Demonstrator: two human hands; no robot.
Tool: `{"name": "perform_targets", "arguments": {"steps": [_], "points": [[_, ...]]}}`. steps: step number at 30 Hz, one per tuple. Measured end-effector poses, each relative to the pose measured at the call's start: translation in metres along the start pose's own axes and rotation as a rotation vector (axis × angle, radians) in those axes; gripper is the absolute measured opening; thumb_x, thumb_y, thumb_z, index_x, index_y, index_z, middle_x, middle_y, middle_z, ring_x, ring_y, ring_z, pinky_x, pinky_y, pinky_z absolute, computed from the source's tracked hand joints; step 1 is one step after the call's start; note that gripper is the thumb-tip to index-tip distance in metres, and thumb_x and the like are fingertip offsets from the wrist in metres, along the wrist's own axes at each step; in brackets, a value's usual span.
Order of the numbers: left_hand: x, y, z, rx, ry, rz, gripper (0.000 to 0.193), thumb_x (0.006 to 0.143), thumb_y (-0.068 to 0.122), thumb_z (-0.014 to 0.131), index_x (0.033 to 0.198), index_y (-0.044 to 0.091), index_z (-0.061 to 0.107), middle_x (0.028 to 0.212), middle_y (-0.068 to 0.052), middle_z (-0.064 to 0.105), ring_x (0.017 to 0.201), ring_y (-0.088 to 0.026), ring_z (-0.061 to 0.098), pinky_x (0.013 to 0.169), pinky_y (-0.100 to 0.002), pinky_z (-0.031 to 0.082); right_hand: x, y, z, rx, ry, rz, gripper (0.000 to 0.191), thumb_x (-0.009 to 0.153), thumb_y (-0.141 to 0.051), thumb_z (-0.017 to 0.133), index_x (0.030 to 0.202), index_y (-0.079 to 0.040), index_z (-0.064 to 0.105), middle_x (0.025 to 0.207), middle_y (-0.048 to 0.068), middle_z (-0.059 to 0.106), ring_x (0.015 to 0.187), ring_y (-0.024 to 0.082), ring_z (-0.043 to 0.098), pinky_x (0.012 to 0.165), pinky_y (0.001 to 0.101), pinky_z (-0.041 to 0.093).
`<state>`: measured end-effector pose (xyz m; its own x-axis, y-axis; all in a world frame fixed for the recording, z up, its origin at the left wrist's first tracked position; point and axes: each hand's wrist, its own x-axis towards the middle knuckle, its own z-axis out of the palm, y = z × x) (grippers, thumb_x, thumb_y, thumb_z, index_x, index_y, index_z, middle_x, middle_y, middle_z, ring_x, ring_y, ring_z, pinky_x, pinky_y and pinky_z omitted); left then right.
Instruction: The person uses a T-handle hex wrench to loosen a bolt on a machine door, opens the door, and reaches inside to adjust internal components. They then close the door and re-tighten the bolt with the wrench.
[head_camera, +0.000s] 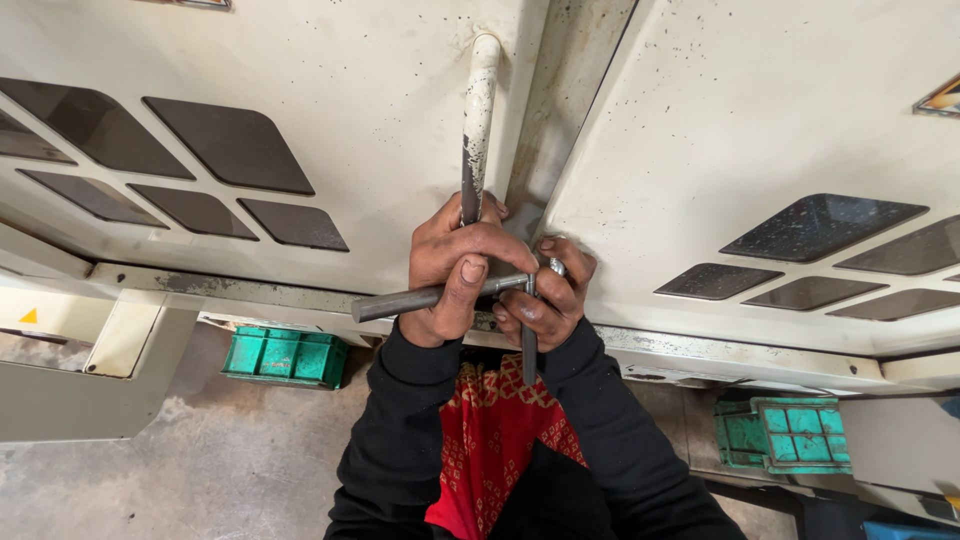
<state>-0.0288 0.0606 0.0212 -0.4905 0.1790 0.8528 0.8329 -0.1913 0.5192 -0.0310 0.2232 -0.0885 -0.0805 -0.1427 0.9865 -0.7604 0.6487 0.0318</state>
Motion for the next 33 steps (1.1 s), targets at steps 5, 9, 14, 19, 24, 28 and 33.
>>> {"name": "perform_targets", "arguments": {"steps": [5, 9, 14, 19, 24, 28, 33], "points": [[-0.001, 0.001, 0.001, 0.005, 0.003, -0.004, 0.057, 0.112, 0.047, 0.04, 0.095, 0.004, 0.075, 0.081, -0.009, 0.063, 0.081, -0.022, 0.052, 0.091, -0.04, 0.049, -0.001, 0.001, 0.002, 0.009, -0.001, -0.006, 0.023, 0.093, -0.032, 0.075, 0.083, -0.021, 0.058, 0.094, 0.0, 0.046, 0.121, 0.031, 0.05, 0.098, 0.0482, 0.049], [0.001, 0.003, -0.001, 0.001, -0.009, -0.005, 0.058, 0.112, 0.047, 0.04, 0.095, 0.004, 0.074, 0.08, -0.008, 0.06, 0.08, -0.021, 0.052, 0.091, -0.041, 0.049, 0.002, 0.001, 0.001, 0.008, -0.005, -0.01, 0.022, 0.092, -0.032, 0.076, 0.083, -0.021, 0.059, 0.094, 0.0, 0.048, 0.121, 0.031, 0.05, 0.097, 0.0483, 0.05], [0.002, 0.003, -0.005, 0.004, -0.052, -0.011, 0.057, 0.113, 0.047, 0.041, 0.097, 0.005, 0.075, 0.08, -0.008, 0.06, 0.083, -0.022, 0.051, 0.091, -0.04, 0.049, -0.001, 0.001, -0.004, -0.009, -0.043, -0.011, 0.021, 0.093, -0.033, 0.075, 0.084, -0.021, 0.06, 0.094, 0.001, 0.048, 0.122, 0.032, 0.051, 0.097, 0.0491, 0.048], [0.0, 0.0, -0.006, -0.008, -0.049, -0.007, 0.054, 0.113, 0.046, 0.042, 0.098, 0.006, 0.075, 0.082, -0.009, 0.057, 0.084, -0.022, 0.052, 0.091, -0.039, 0.049, -0.004, 0.003, 0.002, -0.002, -0.009, -0.027, 0.021, 0.094, -0.035, 0.073, 0.084, -0.02, 0.061, 0.094, 0.001, 0.048, 0.123, 0.033, 0.05, 0.097, 0.05, 0.048], [0.002, 0.003, -0.007, 0.009, -0.043, -0.004, 0.052, 0.115, 0.043, 0.042, 0.099, 0.005, 0.074, 0.086, -0.01, 0.067, 0.087, -0.022, 0.056, 0.094, -0.04, 0.049, 0.015, 0.0, -0.015, 0.049, -0.076, -0.063, 0.024, 0.099, -0.035, 0.074, 0.089, -0.018, 0.06, 0.096, 0.006, 0.049, 0.121, 0.036, 0.051, 0.096, 0.0521, 0.048], [0.009, 0.002, -0.006, 0.031, -0.055, 0.031, 0.055, 0.114, 0.045, 0.041, 0.094, 0.007, 0.074, 0.078, -0.005, 0.068, 0.081, -0.021, 0.052, 0.093, -0.041, 0.049, 0.051, 0.0, -0.03, 0.135, 0.071, -0.03, 0.022, 0.098, -0.036, 0.063, 0.085, -0.018, 0.062, 0.096, 0.002, 0.065, 0.106, 0.024, 0.066, 0.086, 0.0458, 0.046], [0.005, 0.0, -0.001, 0.048, 0.002, 0.002, 0.058, 0.113, 0.049, 0.041, 0.093, 0.006, 0.075, 0.078, -0.006, 0.062, 0.079, -0.022, 0.049, 0.082, -0.037, 0.045, 0.135, 0.007, -0.026, 0.33, 0.371, -0.152, 0.023, 0.104, -0.037, 0.06, 0.094, -0.017, 0.059, 0.105, -0.001, 0.067, 0.103, 0.02, 0.073, 0.081, 0.0389, 0.058]]}}
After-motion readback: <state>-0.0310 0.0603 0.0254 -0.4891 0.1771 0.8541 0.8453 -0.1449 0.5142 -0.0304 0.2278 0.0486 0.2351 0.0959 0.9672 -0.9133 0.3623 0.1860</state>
